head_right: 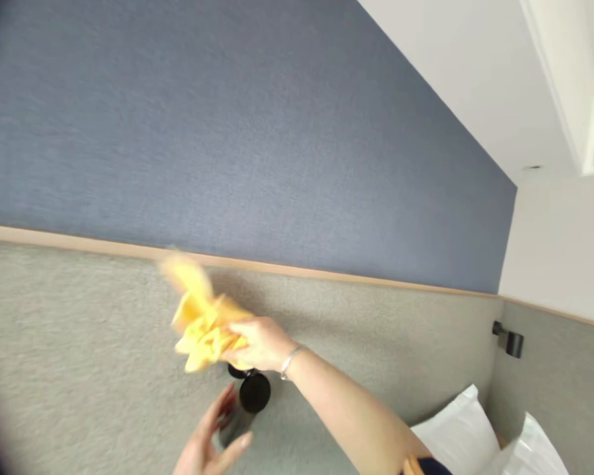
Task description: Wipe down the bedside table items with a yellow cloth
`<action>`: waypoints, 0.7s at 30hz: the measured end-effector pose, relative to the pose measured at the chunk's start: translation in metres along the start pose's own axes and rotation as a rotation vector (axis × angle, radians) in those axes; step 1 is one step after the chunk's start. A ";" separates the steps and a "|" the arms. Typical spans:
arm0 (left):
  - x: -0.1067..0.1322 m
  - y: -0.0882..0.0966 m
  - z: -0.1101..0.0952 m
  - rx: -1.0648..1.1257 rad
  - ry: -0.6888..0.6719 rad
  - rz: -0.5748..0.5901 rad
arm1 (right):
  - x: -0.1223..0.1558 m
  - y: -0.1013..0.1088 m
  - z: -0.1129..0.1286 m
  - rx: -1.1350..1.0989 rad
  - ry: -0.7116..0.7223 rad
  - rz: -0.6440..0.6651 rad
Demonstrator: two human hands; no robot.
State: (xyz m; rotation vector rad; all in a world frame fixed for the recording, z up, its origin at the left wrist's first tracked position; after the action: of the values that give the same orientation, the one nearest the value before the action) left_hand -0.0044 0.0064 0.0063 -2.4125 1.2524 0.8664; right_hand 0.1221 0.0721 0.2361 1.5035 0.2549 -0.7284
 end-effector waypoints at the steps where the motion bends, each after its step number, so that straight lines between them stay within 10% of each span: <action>1: -0.008 -0.019 -0.001 0.030 -0.001 0.033 | -0.003 -0.008 0.003 0.112 0.047 0.152; 3: -0.010 -0.041 -0.008 0.050 0.057 0.056 | 0.004 -0.020 -0.008 0.218 -0.015 0.232; 6: 0.007 -0.041 -0.031 0.010 0.238 0.053 | 0.037 -0.042 -0.050 0.026 -0.218 -0.029; 9: 0.016 -0.028 -0.063 -0.068 0.332 0.084 | 0.089 -0.097 -0.083 -0.250 -0.400 -0.163; 14: 0.009 -0.014 -0.079 -0.015 0.247 0.032 | 0.216 -0.191 -0.082 -0.549 -0.636 -0.026; 18: 0.078 0.015 0.000 -0.211 0.156 0.039 | 0.322 -0.232 -0.087 -0.680 -0.971 -0.139; 21: 0.183 0.055 0.118 -0.476 0.558 0.107 | 0.370 -0.285 -0.104 -0.538 -1.062 -0.041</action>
State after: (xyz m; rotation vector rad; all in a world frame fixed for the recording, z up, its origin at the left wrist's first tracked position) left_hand -0.0130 -0.0835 -0.1998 -3.1441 1.5064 0.5786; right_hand 0.2702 0.0950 -0.2180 0.4764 -0.3124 -1.2675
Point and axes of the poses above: each hand's wrist, its own x-axis away from the middle knuckle, its own y-axis out of the back of the hand, z = x × y, the point moved 1 cm from there along -x, towards the middle knuckle, and after that the axes turned 12 degrees about x, right-handed, at the moved point
